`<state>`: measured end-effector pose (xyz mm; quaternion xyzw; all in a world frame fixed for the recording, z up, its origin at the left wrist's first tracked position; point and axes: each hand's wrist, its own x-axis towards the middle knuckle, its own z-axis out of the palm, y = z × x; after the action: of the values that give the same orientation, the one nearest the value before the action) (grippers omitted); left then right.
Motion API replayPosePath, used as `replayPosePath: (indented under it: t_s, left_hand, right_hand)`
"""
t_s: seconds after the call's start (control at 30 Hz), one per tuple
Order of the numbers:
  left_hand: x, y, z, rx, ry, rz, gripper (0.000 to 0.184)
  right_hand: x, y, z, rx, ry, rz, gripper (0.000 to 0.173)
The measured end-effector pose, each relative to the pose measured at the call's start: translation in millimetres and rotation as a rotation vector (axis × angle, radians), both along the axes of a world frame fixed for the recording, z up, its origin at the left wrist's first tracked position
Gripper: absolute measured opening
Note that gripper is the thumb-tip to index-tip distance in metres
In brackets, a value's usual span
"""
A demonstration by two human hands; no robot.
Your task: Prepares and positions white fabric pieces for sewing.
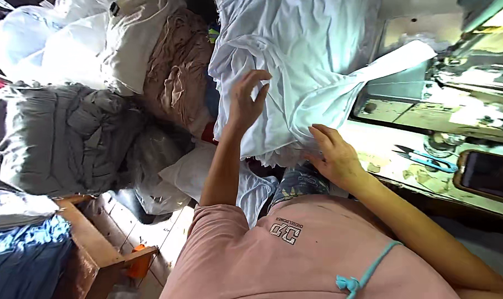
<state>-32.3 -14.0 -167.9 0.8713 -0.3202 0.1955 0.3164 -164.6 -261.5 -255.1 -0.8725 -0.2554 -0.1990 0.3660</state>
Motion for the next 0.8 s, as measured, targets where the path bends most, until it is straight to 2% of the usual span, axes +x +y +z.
replayPosePath:
  t_s: [0.03,0.07,0.13,0.2,0.3,0.33,0.4,0.47,0.5,0.57,0.67,0.7,0.77,0.8]
  left_hand:
    - [0.9,-1.5,-4.4,0.009,-0.008,0.003,0.024]
    - [3.4,-0.8,-8.3,0.011,-0.025,0.025,0.024]
    - [9.7,2.5,-10.1,-0.024,-0.048,0.090,0.025]
    - [14.2,2.2,-7.2,-0.089,-0.038,0.130,0.028]
    - [20.2,-8.1,-5.5,-0.028,0.016,0.111,0.042]
    - [24.0,-12.9,-9.1,0.020,-0.002,0.108,0.047]
    - [29.7,-24.2,-17.3,0.093,-0.076,0.143,0.058]
    - [31.3,-37.2,-17.9,0.135,-0.137,0.208,0.071]
    - [31.4,-42.1,-16.1,0.142,-0.163,0.218,0.071]
    - [29.6,-47.1,-9.6,0.120,-0.185,0.170,0.062]
    - [18.4,-47.1,3.0,0.168,-0.073,0.064,0.048]
    - [15.5,-46.6,4.7,0.212,-0.035,0.039,0.039]
    - [12.7,-42.2,0.1,0.274,0.006,0.005,0.016]
    - [10.6,-37.9,-2.3,0.283,0.016,0.002,0.012]
  right_hand:
    - [7.7,7.4,-2.4,-0.063,0.007,-0.011,0.053]
    - [14.1,11.1,-5.1,-0.085,-0.001,-0.034,0.049]
    - [19.1,5.8,0.7,0.016,0.093,-0.039,0.038]
    - [17.8,-11.3,12.1,0.352,0.279,0.030,0.033]
    - [7.2,-43.5,35.2,1.117,0.606,0.166,0.028]
    - [2.6,-53.5,40.4,1.298,0.645,0.182,0.029]
    - [-6.2,-69.2,40.9,1.476,0.640,0.169,0.032]
    - [-14.1,-79.0,33.2,1.491,0.623,0.109,0.034]
    - [-18.1,-82.3,28.4,1.479,0.620,0.091,0.034]
    - [-25.1,-86.0,18.9,1.464,0.597,0.067,0.030]
    - [-30.6,-90.4,3.4,1.325,0.505,-0.014,0.021]
    - [-30.8,-90.9,-1.6,1.248,0.463,-0.060,0.022]
    - [-29.0,-87.3,-7.8,1.070,0.387,-0.182,0.038]
    - [-27.1,-85.0,-9.8,0.979,0.355,-0.235,0.047]
